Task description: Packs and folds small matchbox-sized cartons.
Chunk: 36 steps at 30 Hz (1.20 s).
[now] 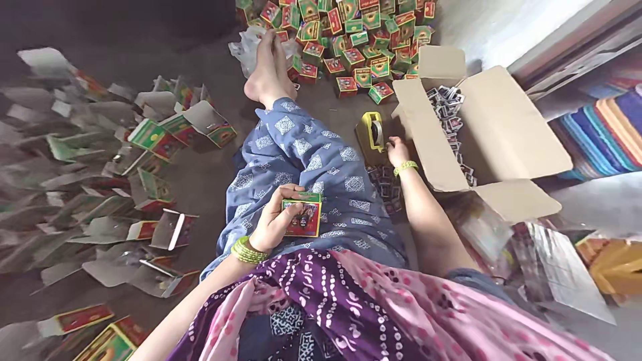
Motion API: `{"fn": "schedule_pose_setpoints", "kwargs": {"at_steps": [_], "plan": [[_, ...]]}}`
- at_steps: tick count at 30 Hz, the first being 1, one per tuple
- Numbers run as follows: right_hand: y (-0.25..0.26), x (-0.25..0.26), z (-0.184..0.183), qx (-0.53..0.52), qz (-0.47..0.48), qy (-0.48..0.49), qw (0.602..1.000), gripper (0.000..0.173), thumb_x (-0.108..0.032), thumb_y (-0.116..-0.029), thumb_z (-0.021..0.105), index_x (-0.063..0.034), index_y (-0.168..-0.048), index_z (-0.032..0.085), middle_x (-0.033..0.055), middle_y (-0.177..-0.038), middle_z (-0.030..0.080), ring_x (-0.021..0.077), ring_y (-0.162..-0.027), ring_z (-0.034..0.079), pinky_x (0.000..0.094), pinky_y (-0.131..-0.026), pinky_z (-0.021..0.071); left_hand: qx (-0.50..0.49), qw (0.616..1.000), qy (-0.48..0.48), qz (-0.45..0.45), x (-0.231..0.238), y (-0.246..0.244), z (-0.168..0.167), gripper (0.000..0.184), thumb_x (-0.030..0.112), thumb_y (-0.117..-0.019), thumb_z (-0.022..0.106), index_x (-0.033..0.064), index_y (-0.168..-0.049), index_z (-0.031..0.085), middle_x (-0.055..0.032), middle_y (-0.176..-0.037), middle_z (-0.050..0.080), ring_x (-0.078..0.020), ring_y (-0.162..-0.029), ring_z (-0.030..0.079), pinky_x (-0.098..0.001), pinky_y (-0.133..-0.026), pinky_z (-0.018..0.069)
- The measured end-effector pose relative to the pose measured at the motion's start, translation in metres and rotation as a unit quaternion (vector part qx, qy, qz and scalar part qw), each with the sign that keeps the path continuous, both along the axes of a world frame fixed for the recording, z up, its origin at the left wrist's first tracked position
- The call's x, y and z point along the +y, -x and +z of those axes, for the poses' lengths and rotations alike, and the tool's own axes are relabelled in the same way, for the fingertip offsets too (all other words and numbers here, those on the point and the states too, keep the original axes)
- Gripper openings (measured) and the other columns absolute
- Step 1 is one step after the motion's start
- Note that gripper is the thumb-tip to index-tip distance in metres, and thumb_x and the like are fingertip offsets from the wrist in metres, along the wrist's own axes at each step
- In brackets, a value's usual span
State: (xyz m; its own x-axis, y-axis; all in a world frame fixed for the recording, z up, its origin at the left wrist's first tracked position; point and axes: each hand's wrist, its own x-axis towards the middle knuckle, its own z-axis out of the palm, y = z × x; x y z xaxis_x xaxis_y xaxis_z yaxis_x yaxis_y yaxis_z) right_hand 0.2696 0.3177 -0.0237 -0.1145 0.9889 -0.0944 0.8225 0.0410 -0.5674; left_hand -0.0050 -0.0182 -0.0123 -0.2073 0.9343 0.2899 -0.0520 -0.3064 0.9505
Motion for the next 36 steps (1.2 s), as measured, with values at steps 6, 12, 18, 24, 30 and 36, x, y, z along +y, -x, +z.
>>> {"fn": "schedule_pose_setpoints", "kwargs": {"at_steps": [6,12,18,24,30,36], "plan": [[0.0,0.024,-0.006,0.047,0.025,0.042,0.998,0.038,-0.023,-0.1008,0.066,-0.0027,-0.133,0.064,0.0211,-0.129,0.067,0.0347,-0.123,0.063,0.0542,-0.109,0.046,-0.024,1.0,0.009,0.011,0.002,0.001,0.001,0.018,0.013,-0.0986,0.05,0.0062,-0.114,0.056,-0.0079,-0.13,0.059,-0.017,-0.12,0.06,-0.0363,-0.098,0.0544],[0.0,0.017,0.005,0.175,-0.069,0.084,0.979,0.048,-0.018,-0.0892,0.08,0.0024,-0.129,0.064,0.0227,-0.127,0.065,0.033,-0.119,0.062,0.0507,-0.104,0.0492,-0.05,0.999,0.016,-0.007,0.003,0.0,0.001,0.018,0.014,-0.0991,0.051,0.0083,-0.115,0.056,-0.0067,-0.131,0.058,-0.0169,-0.119,0.06,-0.036,-0.097,0.055],[-0.01,-0.022,0.025,0.154,-0.137,0.113,0.972,0.041,-0.016,-0.0891,0.08,0.0023,-0.124,0.068,0.0229,-0.123,0.067,0.0329,-0.116,0.062,0.0525,-0.101,0.0479,-0.057,0.998,0.013,-0.012,0.001,0.002,0.001,0.017,0.016,-0.1001,0.052,0.0093,-0.115,0.055,-0.0057,-0.131,0.059,-0.0163,-0.119,0.06,-0.0357,-0.097,0.0549],[-0.019,-0.023,-0.007,0.125,-0.108,0.125,0.978,0.031,-0.026,-0.0946,0.075,-0.0067,-0.119,0.072,0.0164,-0.111,0.072,0.029,-0.098,0.068,0.0506,-0.089,0.0533,-0.027,1.0,0.002,0.0,0.0,-0.001,0.001,0.019,0.014,-0.1004,0.054,0.0051,-0.117,0.055,-0.0083,-0.13,0.059,-0.017,-0.116,0.062,-0.0352,-0.093,0.0575],[-0.005,-0.035,0.01,-0.1,-0.091,0.069,0.988,0.031,-0.024,-0.0949,0.069,-0.0039,-0.119,0.072,0.024,-0.121,0.069,0.042,-0.119,0.063,0.0631,-0.101,0.0478,-0.024,0.998,-0.003,0.051,-0.002,-0.003,0.002,0.019,0.013,-0.0998,0.054,0.0036,-0.116,0.053,-0.0081,-0.129,0.059,-0.015,-0.116,0.062,-0.0329,-0.093,0.0569],[0.016,-0.068,0.039,0.175,0.03,0.046,0.983,0.022,-0.023,-0.0963,0.073,-0.0068,-0.111,0.073,0.0112,-0.112,0.071,0.0226,-0.106,0.065,0.0467,-0.094,0.0514,0.0,0.997,0.031,0.066,-0.001,-0.005,0.005,0.024,0.012,-0.1023,0.048,-0.0005,-0.123,0.051,-0.0103,-0.128,0.06,-0.0139,-0.11,0.065,-0.0335,-0.091,0.058]]}}
